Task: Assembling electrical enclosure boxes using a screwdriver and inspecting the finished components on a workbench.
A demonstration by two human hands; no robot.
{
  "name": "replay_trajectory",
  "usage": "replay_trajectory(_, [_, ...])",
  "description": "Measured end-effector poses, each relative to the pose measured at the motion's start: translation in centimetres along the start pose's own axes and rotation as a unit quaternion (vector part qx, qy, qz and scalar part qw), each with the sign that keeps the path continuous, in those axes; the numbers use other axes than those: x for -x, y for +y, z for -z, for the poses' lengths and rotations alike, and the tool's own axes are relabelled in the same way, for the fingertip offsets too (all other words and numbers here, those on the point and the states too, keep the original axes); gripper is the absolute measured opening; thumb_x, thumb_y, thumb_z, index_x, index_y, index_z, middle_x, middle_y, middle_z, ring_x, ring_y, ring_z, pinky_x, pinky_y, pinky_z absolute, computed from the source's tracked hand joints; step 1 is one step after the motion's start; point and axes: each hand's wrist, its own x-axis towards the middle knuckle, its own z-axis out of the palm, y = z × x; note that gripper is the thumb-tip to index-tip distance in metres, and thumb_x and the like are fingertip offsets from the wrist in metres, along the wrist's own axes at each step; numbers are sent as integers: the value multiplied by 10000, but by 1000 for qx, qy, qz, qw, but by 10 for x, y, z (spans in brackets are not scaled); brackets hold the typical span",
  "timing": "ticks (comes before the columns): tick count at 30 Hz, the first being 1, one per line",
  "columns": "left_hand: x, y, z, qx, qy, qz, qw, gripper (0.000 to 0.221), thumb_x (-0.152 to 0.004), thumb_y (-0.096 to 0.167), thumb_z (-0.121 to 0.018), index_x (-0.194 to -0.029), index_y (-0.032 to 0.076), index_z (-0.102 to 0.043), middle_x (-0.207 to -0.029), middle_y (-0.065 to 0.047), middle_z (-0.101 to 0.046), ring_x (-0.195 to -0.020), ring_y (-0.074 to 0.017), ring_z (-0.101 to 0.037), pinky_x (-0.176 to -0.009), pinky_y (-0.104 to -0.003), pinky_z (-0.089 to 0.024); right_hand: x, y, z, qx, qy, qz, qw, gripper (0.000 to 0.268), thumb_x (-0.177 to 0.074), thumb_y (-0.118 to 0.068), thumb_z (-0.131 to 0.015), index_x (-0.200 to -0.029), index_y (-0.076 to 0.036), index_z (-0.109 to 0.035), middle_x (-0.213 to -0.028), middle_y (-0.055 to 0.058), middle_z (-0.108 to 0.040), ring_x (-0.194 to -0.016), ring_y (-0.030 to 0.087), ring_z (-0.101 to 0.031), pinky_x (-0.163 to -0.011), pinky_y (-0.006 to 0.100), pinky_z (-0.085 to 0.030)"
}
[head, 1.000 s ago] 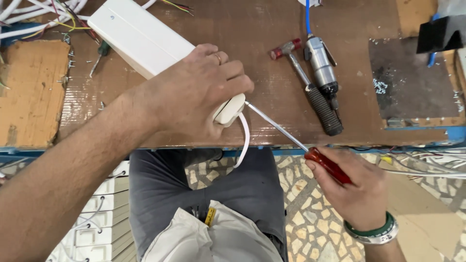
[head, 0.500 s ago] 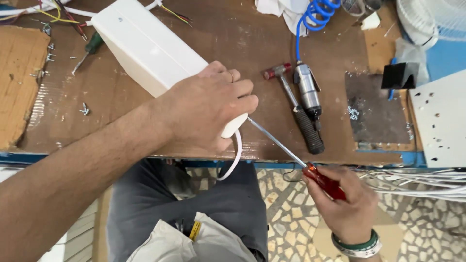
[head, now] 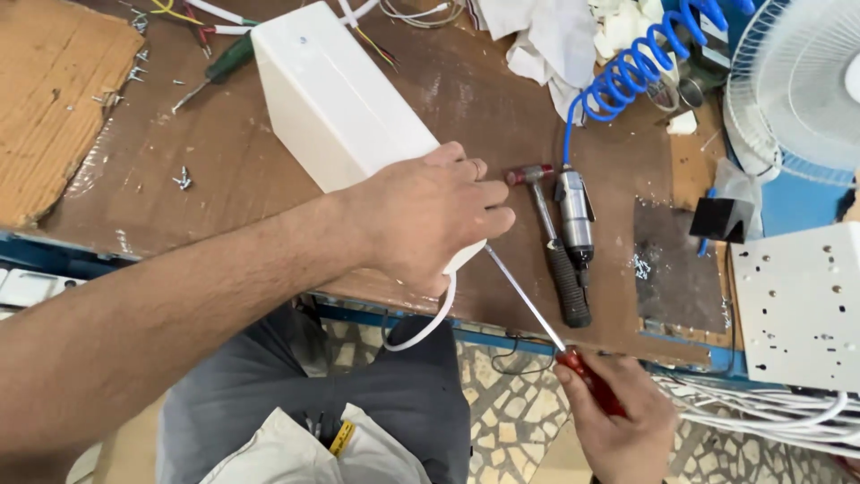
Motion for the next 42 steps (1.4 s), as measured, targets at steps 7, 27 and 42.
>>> replay_trajectory(7, [0, 1, 0, -4, 27, -12, 1000, 606, -496, 383, -789, -1038, 144, -661, -963, -81, -597, -911, -315, -597, -880, -431, -400, 0, 25, 1, -229, -219, -249, 915, 311, -827, -60, -745, -1111, 44, -674, -687, 148, -710, -492, 184, -586, -452, 294, -452])
replay_trajectory(27, [-15, 16, 39, 39, -60, 10, 997, 463, -707, 398, -784, -1019, 89, -638, -1021, -110, -584, -968, -303, -571, -982, -464, -418, -4, 26, -3, 57, 32, 108, 992, 342, -733, -167, -917, -992, -26, -744, -769, 59, -738, -558, 182, -627, -511, 305, -463])
replay_trajectory(42, [-20, 18, 37, 65, 0, 18, 998, 372, -681, 265, -763, -960, 108, -573, -982, -99, -575, -975, -316, -588, -912, -443, -429, -11, 21, 10, -127, -143, 25, 981, 239, -747, -276, -850, -866, -84, -772, -626, 4, -754, -357, 113, -545, -359, 255, -396])
